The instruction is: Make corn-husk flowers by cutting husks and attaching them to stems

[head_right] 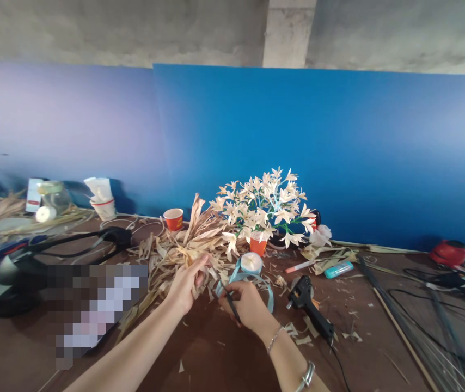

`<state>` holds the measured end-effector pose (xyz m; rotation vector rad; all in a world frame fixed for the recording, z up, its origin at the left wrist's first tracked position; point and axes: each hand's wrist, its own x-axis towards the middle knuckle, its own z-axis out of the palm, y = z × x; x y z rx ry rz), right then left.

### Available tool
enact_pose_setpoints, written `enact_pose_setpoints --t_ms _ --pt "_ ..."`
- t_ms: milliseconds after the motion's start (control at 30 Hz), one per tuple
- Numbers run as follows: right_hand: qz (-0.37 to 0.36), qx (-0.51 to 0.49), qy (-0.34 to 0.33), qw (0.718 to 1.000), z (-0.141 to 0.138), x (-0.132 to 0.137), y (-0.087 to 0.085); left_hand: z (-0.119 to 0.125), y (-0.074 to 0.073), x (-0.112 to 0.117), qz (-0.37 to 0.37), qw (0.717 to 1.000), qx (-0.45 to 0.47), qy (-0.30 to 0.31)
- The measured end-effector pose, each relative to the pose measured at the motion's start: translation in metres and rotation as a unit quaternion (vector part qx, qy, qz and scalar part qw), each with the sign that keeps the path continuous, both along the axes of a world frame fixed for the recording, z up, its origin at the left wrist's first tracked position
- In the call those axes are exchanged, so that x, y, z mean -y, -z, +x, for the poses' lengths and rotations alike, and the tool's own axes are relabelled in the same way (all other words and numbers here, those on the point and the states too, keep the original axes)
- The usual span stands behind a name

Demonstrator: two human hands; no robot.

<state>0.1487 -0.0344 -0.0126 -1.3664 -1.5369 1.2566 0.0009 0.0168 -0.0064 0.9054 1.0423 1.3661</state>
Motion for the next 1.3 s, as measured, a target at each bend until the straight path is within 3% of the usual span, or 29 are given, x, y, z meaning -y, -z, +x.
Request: enact_pose_setpoints --t_ms 500,833,1300 --pt "0.009 0.015 -0.007 1.0 0.001 -0.002 0.008 0.005 0.003 0.001 -0.017 0.999 0.043 0.008" --pt "-0.014 -0.039 -0.039 0.998 0.008 0.0 0.001 -0.014 -0.006 -0.011 0.036 0.999 0.011 -0.036" --pt "-0.028 -0.029 -0.035 0.999 0.009 0.001 -0.004 -0.019 -0.013 -0.011 0.012 0.998 -0.043 0.04"
